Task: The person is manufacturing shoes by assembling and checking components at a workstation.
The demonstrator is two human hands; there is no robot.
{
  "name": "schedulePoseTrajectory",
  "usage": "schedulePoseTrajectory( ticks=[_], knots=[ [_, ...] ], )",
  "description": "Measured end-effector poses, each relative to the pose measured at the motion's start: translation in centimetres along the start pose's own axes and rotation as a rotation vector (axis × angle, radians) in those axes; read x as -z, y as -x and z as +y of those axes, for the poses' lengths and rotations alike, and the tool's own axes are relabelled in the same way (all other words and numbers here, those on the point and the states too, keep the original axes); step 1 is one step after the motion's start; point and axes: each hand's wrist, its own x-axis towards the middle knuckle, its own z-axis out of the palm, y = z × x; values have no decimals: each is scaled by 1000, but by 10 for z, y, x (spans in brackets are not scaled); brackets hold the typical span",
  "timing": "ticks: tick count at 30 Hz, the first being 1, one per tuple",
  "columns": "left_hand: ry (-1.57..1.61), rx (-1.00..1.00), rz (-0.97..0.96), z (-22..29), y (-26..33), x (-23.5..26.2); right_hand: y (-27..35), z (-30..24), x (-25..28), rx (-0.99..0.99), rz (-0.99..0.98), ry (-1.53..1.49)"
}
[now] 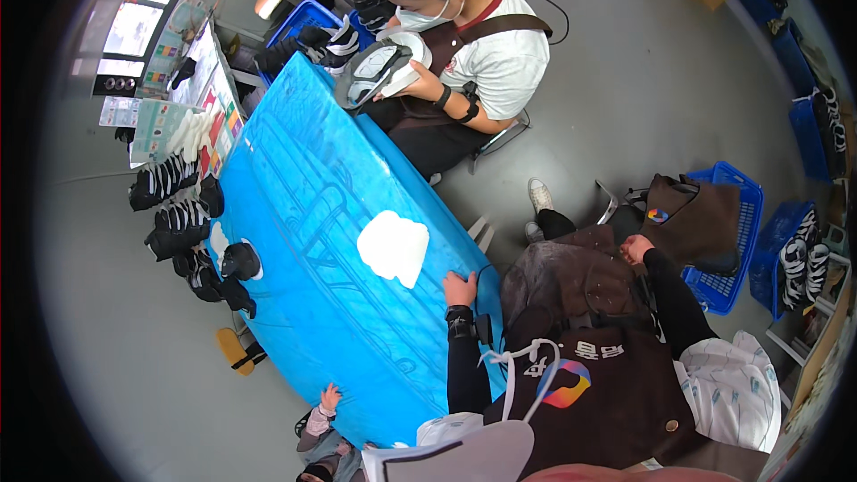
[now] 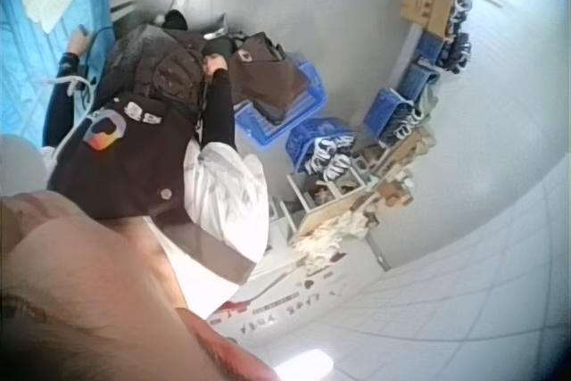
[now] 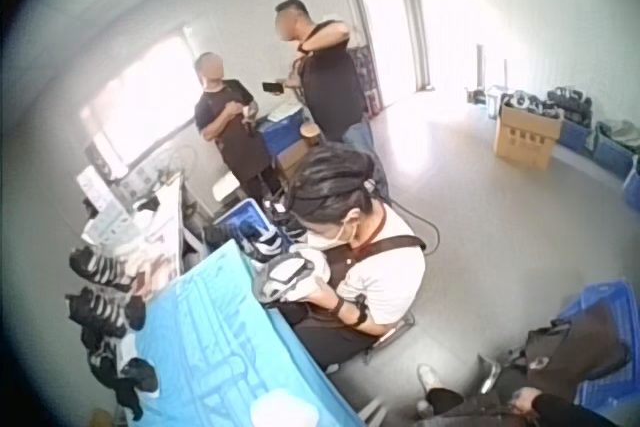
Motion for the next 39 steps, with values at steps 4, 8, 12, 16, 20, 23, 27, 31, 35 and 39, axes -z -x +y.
schedulePoseTrajectory(
  ticks=[4, 8, 12, 16, 20, 23, 27, 31, 35, 39],
  knots=[
    [-7, 88, -138, -2, -16, 4, -10, -7, 0, 3, -5, -8],
    [-6, 137, -179, -1, -19, 4, -9, -22, -5, 25, -5, -15],
    [2, 119, -163, -1, -19, 3, -9, -25, -5, 43, -7, -16],
    [-25, 89, -185, 0, -22, 0, -8, -19, 1, 36, -7, -12],
    [-45, 129, -175, -2, -26, 0, 1, -23, 7, 9, -27, -13],
    [-49, 140, -189, 6, -26, 4, 4, -24, 20, 24, -21, 0],
    [-42, 191, -148, 14, -20, 8, 5, -30, 39, 64, 0, 12],
    [-85, 123, -107, 5, -27, 3, 4, -33, 56, 97, -13, -62],
    [-47, 55, -109, -2, -26, 20, 8, -37, 51, 128, -10, -59],
    [314, -23, -414, 17, -30, 29, 3, -16, 41, 86, -19, -107]
  ],
)
